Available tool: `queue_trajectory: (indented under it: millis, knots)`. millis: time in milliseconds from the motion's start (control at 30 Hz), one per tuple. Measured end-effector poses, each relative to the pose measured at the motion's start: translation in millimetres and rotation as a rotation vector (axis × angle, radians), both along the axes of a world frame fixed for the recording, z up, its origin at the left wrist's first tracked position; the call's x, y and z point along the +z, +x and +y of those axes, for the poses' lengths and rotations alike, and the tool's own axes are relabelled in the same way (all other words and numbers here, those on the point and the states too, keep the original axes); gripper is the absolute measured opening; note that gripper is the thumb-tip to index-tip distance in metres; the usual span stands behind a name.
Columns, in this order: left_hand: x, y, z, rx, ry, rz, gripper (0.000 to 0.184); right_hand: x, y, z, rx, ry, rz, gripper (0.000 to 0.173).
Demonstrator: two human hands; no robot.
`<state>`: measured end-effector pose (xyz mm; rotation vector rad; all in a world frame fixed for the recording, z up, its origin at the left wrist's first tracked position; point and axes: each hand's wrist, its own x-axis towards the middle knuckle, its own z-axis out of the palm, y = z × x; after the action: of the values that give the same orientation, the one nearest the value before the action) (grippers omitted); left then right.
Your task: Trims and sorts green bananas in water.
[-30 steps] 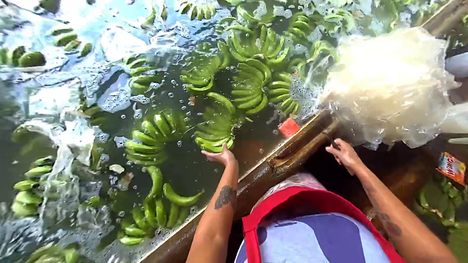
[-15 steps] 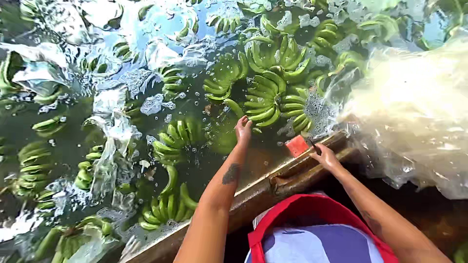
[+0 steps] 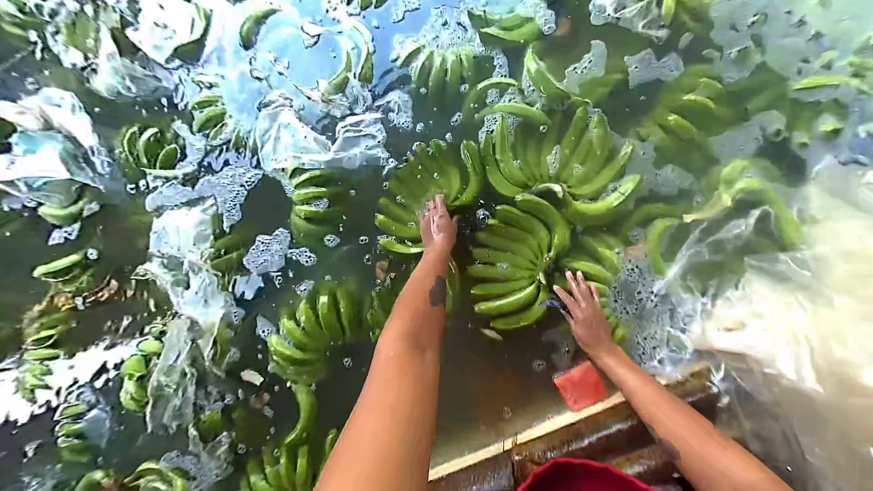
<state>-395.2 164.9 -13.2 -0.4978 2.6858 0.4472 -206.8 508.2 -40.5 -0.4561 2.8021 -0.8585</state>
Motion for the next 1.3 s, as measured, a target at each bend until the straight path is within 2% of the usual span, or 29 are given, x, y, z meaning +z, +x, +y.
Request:
queue_trajectory:
  millis: [67, 133, 200, 300, 400, 467, 533, 600, 667, 700, 733, 767, 833, 933, 1000, 1067, 1200, 1300]
  knots:
    - [-8.6, -14.6, -3.1, -0.036, -0.097, -0.132, 0.056, -11.5, -2.0, 1.5, 0.019, 0.016, -0.002, 0.054]
    - [-5.0, -23.3, -13.4, -0.037, -0.036, -0.114, 0.048, -19.6, -2.1, 7.8, 0.023, -0.028, -0.055, 0.048]
    - [12.9, -38.7, -43.8, -0.005, 0.157, -0.035, 0.042, -23.7, -5.4, 20.1, 0.031, -0.102, -0.13, 0.04]
    - [59.4, -32.8, -90.3, 0.165, 0.506, 0.053, 0.049, -11.1, -17.5, 42.2, 0.012, -0.228, -0.242, 0.039]
    - [106.6, 34.1, -76.2, 0.417, 0.834, 0.236, 0.046, 10.7, -15.8, 62.0, -0.056, -0.349, -0.257, 0.042]
    - [140.7, 90.5, -38.8, 0.668, 1.062, 0.325, 0.047, 22.9, -11.0, 68.7, -0.081, -0.361, -0.238, 0.046]
    - [177.4, 150.4, 4.0, 0.97, 1.24, 0.281, 0.047, 40.1, -2.0, 70.3, -0.071, -0.371, -0.22, 0.046]
    - [165.0, 216.7, 26.9, 1.049, 1.46, 0.361, 0.05, 59.4, 10.0, 66.1, -0.077, -0.389, -0.218, 0.045]
    - [182.5, 237.8, 49.9, 1.317, 1.526, 0.384, 0.048, 77.2, 22.8, 60.9, -0.071, -0.426, -0.219, 0.045]
    - [176.0, 253.6, 54.2, 1.296, 1.612, 0.465, 0.047, 85.1, 28.3, 58.6, -0.059, -0.438, -0.23, 0.046]
    - [154.3, 277.0, 53.5, 1.163, 1.767, 0.58, 0.042, 91.1, 34.0, 56.7, -0.044, -0.447, -0.236, 0.046]
    - [138.5, 292.3, 49.0, 1.045, 1.829, 0.647, 0.033, 95.1, 40.0, 54.9, -0.032, -0.457, -0.235, 0.046]
    - [132.6, 310.3, 36.4, 0.968, 1.73, 0.643, 0.032, 98.9, 52.2, 50.9, -0.016, -0.468, -0.26, 0.045]
    - [151.7, 318.2, 21.0, 1.051, 1.506, 0.512, 0.018, 98.2, 66.7, 43.6, 0.039, -0.433, -0.305, 0.045]
    - [161.8, 315.0, 10.8, 1.114, 1.366, 0.409, 0.019, 95.7, 74.3, 36.5, 0.088, -0.394, -0.329, 0.044]
    - [157.7, 315.2, 1.3, 1.074, 1.256, 0.373, 0.016, 97.7, 80.5, 28.4, 0.116, -0.35, -0.368, 0.043]
    - [144.2, 303.0, -1.9, 0.776, 0.82, 0.265, 0.032, 101.3, 88.9, 5.9, 0.09, -0.314, -0.498, 0.039]
    - [132.7, 290.8, 20.9, 0.502, 0.513, 0.04, 0.051, 100.8, 90.4, -38.2, -0.06, -0.506, -0.695, 0.04]
